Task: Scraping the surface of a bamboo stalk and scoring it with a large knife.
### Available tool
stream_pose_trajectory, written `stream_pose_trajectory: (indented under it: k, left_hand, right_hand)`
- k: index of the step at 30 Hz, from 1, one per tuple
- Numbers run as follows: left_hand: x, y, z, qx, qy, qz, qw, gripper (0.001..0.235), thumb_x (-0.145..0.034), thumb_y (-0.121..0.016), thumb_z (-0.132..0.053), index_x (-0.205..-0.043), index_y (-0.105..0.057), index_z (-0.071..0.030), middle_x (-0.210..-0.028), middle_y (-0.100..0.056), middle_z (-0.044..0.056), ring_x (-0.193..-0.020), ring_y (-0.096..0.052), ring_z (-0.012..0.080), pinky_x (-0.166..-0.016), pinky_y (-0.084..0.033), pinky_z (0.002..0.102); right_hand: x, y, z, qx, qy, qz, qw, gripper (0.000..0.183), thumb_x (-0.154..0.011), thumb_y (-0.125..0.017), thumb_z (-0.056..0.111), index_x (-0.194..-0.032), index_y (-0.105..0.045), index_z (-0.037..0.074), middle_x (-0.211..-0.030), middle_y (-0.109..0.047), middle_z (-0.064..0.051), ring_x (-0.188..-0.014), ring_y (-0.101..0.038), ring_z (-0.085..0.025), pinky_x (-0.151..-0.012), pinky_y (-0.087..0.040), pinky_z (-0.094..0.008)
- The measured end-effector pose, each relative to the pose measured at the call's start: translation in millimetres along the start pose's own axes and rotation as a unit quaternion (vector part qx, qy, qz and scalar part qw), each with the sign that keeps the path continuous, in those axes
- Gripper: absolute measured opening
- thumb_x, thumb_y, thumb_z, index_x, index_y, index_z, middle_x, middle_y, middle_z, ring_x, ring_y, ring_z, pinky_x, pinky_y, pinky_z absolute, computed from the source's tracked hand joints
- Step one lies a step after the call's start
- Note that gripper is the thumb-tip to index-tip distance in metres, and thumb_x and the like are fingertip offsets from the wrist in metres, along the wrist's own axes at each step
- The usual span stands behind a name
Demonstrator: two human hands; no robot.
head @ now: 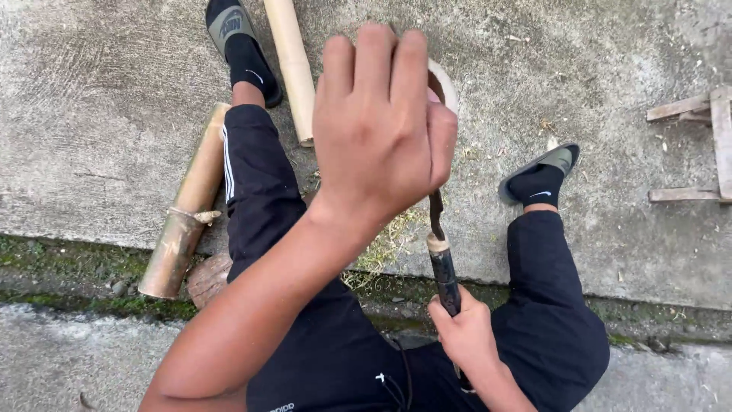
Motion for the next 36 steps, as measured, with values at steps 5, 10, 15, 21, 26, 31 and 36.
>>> stream_pose_trajectory:
  k: [5,10,15,21,26,31,36]
  left_hand:
    - [-1,6,-13,-0.010,-0.008,-0.013,1.000,0.043,-0.089,-0.066,-0.018,-0.125,-0.057,0.003,-0.116,-0.052,0.016,-0.097,-0.051,0.0318,-0.080,-0.046,0.041]
    - [2,-3,-5,0.007,-0.012,-0.015,1.000,0.039,-0.088,-0.066,-0.017,-0.121,-0.058,0.003,-0.111,-0.051,0.016,-0.094,-0.050,0.0315,-0.080,-0.046,0.042]
    - [2,4,-11,0.022,-0.015,-0.007,1.000,0.039,-0.089,-0.066,-0.017,-0.121,-0.059,0.003,-0.111,-0.051,0.017,-0.096,-0.051,0.0322,-0.081,-0.047,0.042]
    - [14,13,-8,0.021,-0.024,0.005,0.999,0.037,-0.091,-0.066,-0.015,-0.123,-0.058,0.003,-0.112,-0.053,0.018,-0.097,-0.051,0.0348,-0.082,-0.047,0.044]
    - [29,31,-27,0.026,-0.034,0.041,0.998,0.055,-0.100,-0.075,-0.042,-0.126,-0.056,0.002,-0.121,-0.056,0.018,-0.100,-0.053,0.0350,-0.084,-0.048,0.044]
    - [93,67,-65,0.041,-0.021,0.102,0.994,0.060,-0.087,-0.080,-0.038,-0.124,-0.058,0.004,-0.121,-0.059,0.021,-0.103,-0.058,0.0400,-0.086,-0.053,0.048]
    - [174,99,-87,0.037,-0.025,0.081,0.996,0.048,-0.083,-0.082,-0.027,-0.120,-0.064,-0.001,-0.115,-0.065,0.015,-0.109,-0.063,0.0387,-0.092,-0.059,0.049]
  right_hand:
    - [-9,-5,-17,0.004,-0.030,0.029,0.999,0.020,-0.089,-0.069,0.014,-0.082,-0.060,-0.003,-0.051,-0.055,-0.005,-0.040,-0.055,-0.014,-0.042,-0.045,-0.034]
    - [12,17,13,-0.006,0.033,-0.010,0.999,0.016,-0.086,-0.068,0.014,-0.080,-0.064,0.000,-0.051,-0.058,-0.005,-0.041,-0.056,-0.012,-0.041,-0.045,-0.032]
    - [-13,-12,-26,-0.010,0.031,0.000,0.999,0.021,-0.089,-0.069,0.016,-0.084,-0.063,-0.003,-0.051,-0.059,-0.006,-0.041,-0.059,-0.013,-0.042,-0.047,-0.033]
    - [6,-10,-3,0.031,-0.027,0.085,0.996,0.022,-0.090,-0.071,0.023,-0.095,-0.062,0.003,-0.053,-0.058,-0.008,-0.041,-0.059,-0.016,-0.043,-0.048,-0.034]
    - [-13,-42,-26,-0.196,0.021,0.215,0.956,0.024,-0.091,-0.071,0.020,-0.099,-0.060,0.001,-0.064,-0.070,-0.007,-0.050,-0.069,-0.016,-0.047,-0.055,-0.031]
    - [19,-53,-52,-0.187,-0.048,0.229,0.954,0.030,-0.092,-0.071,0.028,-0.093,-0.056,0.002,-0.058,-0.061,-0.008,-0.041,-0.059,-0.017,-0.038,-0.048,-0.032]
    - [37,-57,-78,-0.155,-0.027,0.210,0.965,0.032,-0.090,-0.074,0.028,-0.095,-0.064,-0.002,-0.061,-0.066,-0.007,-0.040,-0.060,-0.015,-0.037,-0.047,-0.031]
Point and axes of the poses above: each hand's wrist, its own x-axis away from the middle knuckle, its own y-axis out of the back of the hand, z = x × y, the point moved 10 cm from there along -x, towards the middle knuckle
